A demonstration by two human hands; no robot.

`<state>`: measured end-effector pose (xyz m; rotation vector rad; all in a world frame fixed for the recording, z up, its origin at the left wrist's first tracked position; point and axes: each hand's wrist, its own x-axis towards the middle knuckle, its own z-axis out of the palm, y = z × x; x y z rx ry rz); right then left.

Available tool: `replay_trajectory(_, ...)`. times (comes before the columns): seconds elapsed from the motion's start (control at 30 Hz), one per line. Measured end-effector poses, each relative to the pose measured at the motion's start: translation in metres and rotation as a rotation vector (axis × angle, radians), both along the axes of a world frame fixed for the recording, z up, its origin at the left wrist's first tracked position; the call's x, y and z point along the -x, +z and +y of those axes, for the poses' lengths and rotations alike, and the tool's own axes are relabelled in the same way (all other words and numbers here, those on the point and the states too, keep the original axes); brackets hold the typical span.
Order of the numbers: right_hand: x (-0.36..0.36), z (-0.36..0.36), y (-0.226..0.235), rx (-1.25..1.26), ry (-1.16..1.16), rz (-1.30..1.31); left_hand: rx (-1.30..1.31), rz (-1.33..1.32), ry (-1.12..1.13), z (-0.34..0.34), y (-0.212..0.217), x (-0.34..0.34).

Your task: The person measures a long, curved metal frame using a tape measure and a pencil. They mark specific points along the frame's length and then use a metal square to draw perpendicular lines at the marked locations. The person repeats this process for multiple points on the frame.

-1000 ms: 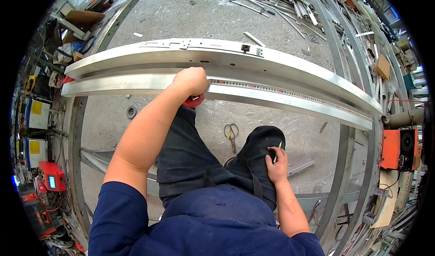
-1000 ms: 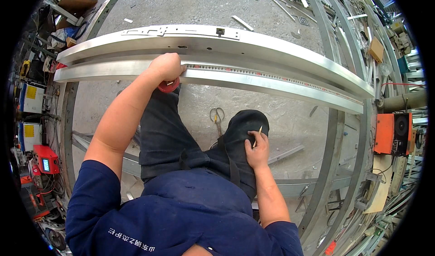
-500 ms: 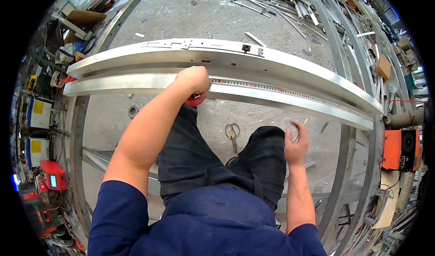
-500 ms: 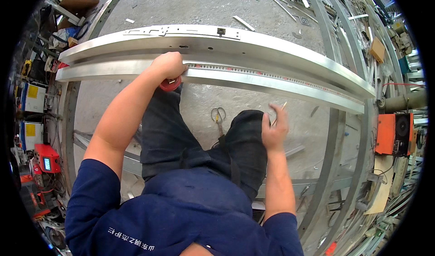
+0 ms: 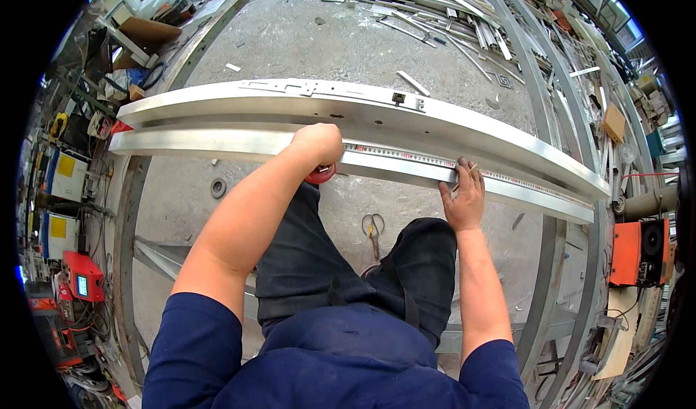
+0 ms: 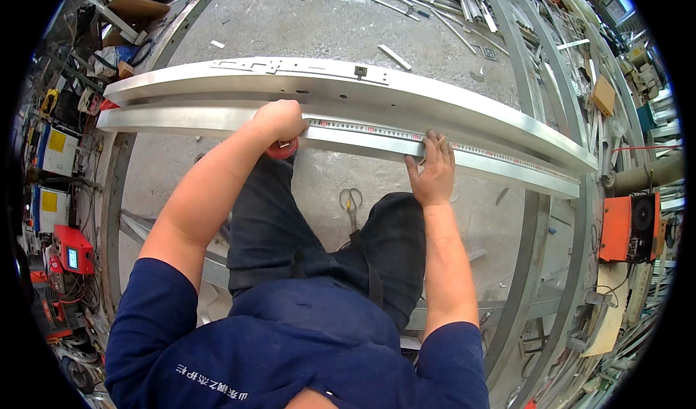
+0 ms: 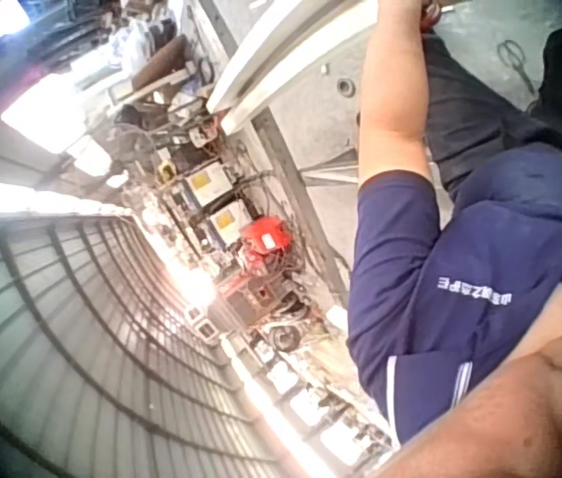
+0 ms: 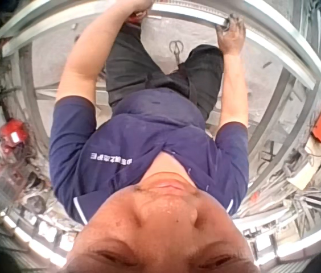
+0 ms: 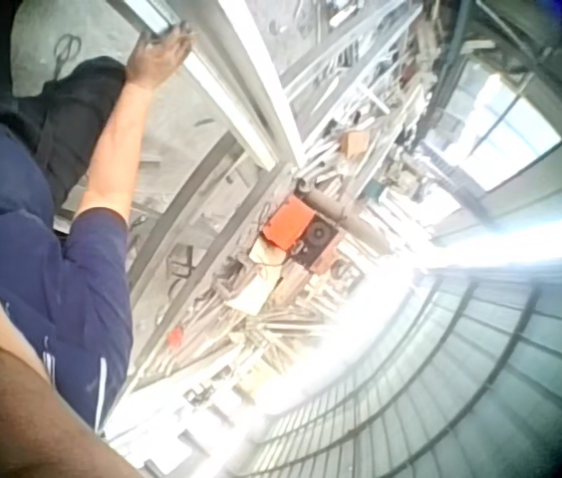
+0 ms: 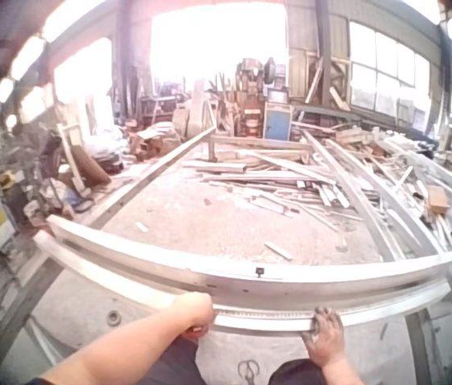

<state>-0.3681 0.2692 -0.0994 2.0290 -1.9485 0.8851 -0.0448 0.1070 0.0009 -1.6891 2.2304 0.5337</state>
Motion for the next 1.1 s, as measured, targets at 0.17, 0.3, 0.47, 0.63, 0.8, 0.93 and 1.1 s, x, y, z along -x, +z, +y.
replay_trajectory(0.17,0.001,-0.001,-0.007,0.022,-0.021,0.022,0.098,0.031,-0.032,0.009,-0.002,-0.005)
replay_trajectory(0.3,0.000,-0.001,-0.008,0.029,-0.029,0.026,0.308,0.114,0.017,0.028,-0.007,-0.011)
replay_trajectory(0.47,-0.001,-0.001,-0.008,0.031,-0.041,0.025,0.244,0.150,-0.039,0.028,-0.007,-0.018)
replay_trajectory(0.63,-0.002,-0.003,-0.010,0.048,-0.033,0.022,0.170,0.165,-0.089,0.016,-0.016,-0.025)
replay_trajectory(0.8,-0.002,-0.004,-0.013,0.063,-0.030,0.023,0.142,0.140,-0.149,0.005,-0.019,-0.023)
replay_trajectory(0.93,0.000,-0.003,-0.015,0.079,-0.037,0.025,0.063,0.170,-0.126,0.008,-0.009,-0.019)
replay_trajectory(1.1,-0.001,-0.005,-0.017,0.102,-0.033,0.012,0.057,0.148,-0.173,-0.001,-0.017,-0.022)
